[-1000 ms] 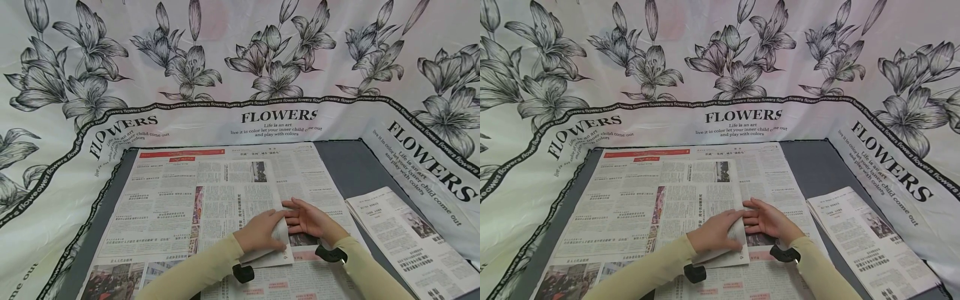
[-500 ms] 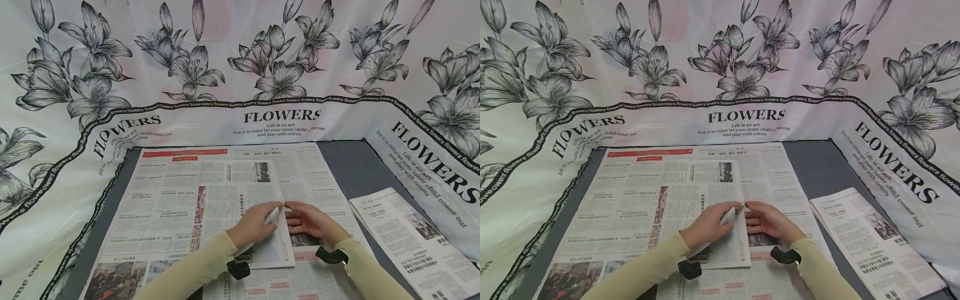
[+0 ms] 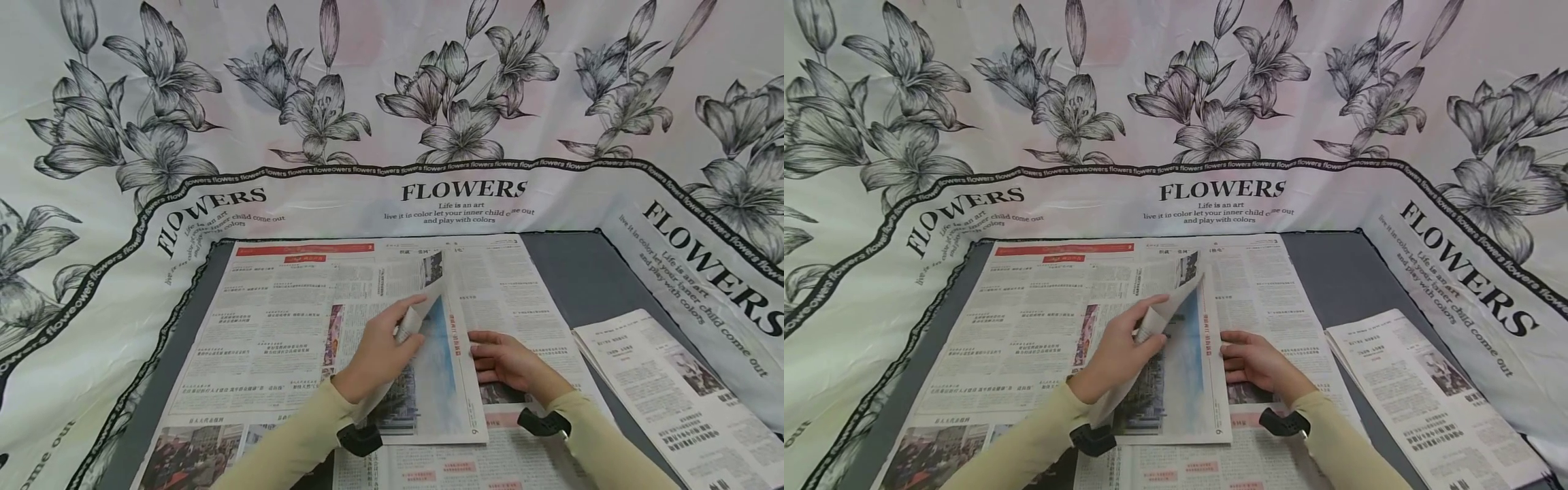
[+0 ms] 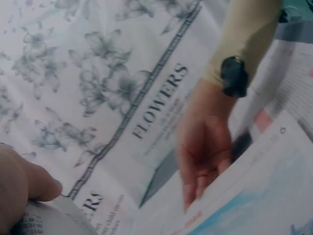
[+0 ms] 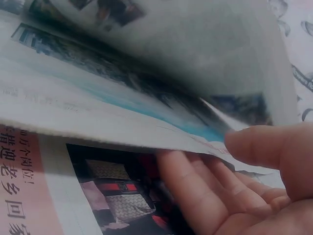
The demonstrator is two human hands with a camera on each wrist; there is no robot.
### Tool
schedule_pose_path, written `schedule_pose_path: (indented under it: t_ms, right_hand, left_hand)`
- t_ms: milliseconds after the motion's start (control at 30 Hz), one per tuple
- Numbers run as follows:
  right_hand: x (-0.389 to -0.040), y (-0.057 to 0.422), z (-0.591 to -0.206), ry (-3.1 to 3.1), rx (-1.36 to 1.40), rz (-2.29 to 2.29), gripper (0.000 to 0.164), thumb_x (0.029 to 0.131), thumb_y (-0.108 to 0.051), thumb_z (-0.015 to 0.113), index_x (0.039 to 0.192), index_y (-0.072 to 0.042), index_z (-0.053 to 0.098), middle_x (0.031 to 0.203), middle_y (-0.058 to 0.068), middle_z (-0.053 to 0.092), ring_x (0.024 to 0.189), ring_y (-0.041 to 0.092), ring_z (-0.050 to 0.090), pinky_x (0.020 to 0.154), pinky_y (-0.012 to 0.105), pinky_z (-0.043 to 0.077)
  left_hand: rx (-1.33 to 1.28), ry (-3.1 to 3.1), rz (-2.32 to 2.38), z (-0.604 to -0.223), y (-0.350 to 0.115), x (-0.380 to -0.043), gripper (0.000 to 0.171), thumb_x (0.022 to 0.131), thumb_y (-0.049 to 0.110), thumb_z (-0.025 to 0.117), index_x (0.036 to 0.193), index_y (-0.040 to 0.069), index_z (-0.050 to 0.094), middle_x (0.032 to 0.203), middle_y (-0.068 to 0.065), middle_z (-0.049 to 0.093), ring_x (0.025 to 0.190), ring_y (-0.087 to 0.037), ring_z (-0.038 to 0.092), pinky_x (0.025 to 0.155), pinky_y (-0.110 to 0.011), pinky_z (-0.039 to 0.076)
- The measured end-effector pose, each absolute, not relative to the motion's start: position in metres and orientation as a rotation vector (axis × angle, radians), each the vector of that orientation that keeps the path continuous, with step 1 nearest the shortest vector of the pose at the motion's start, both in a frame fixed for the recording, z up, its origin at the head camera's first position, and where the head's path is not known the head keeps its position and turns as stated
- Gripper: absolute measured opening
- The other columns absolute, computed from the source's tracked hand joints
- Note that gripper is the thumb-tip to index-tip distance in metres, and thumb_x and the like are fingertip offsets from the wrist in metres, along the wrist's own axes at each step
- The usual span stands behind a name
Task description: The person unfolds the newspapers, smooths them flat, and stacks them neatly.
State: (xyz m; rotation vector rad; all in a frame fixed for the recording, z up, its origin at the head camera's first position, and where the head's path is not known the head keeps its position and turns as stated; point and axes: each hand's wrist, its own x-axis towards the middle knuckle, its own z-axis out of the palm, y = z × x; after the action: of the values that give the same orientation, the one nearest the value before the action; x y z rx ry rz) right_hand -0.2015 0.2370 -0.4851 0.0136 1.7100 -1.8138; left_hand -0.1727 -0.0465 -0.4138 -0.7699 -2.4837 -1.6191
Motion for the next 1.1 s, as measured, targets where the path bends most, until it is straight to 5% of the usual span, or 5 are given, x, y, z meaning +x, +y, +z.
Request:
schedule_pose_path:
  t_ms: [167,400,567,833,1100]
  right_hand:
    - [-0.204,0.236,-0.484,1.742,-0.016,-1.811,0.069,0.106,-0.014,0.053,0.159,0.010,0.016,0.109,0.000,0.075,0.098,0.017,0.076,0.081,0.035,0.063]
    - [-0.211,0.231,-0.478,1.825,-0.028,-1.789,0.066,0.102,-0.006,0.056,0.157,0.009,0.022,0.106,-0.001,0.074,0.091,0.015,0.076,0.075,0.033,0.063]
    - [-0.214,0.244,-0.466,1.894,0.015,-1.782,0.067,0.102,-0.004,0.055,0.159,0.005,0.020,0.101,-0.004,0.075,0.084,0.012,0.075,0.068,0.029,0.061]
    - [-0.213,0.286,-0.447,1.974,0.014,-1.753,0.071,0.104,-0.007,0.053,0.161,0.003,0.011,0.101,-0.008,0.074,0.086,0.011,0.076,0.071,0.033,0.062]
    - [-0.204,0.312,-0.453,1.996,0.026,-1.745,0.072,0.105,-0.009,0.052,0.160,0.006,0.008,0.103,-0.011,0.072,0.089,0.011,0.075,0.073,0.033,0.062]
  left_hand:
    - [-0.625,-2.295,-1.661,-0.402,-0.074,-0.170,0.058,0.094,0.002,0.065,0.150,0.011,0.051,0.113,-0.020,0.068,0.078,-0.015,0.060,0.062,-0.026,0.050]
    - [-0.492,-2.127,-1.659,-0.390,-0.117,-0.166,0.060,0.092,-0.005,0.065,0.150,0.008,0.050,0.091,-0.013,0.058,0.059,-0.005,0.044,0.054,-0.024,0.042]
    - [-0.344,-1.970,-1.704,-0.382,-0.154,-0.162,0.061,0.089,-0.012,0.066,0.147,0.002,0.051,0.093,-0.004,0.058,0.063,-0.003,0.056,0.055,-0.019,0.051]
    - [0.123,-2.016,-1.897,-0.390,-0.214,-0.147,0.061,0.094,-0.009,0.063,0.149,0.008,0.046,0.116,0.000,0.054,0.094,-0.005,0.062,0.071,-0.014,0.055]
    - [0.495,-2.265,-1.908,-0.433,-0.259,-0.145,0.057,0.099,0.004,0.062,0.151,0.010,0.040,0.099,0.018,0.063,0.084,0.003,0.065,0.066,-0.019,0.058]
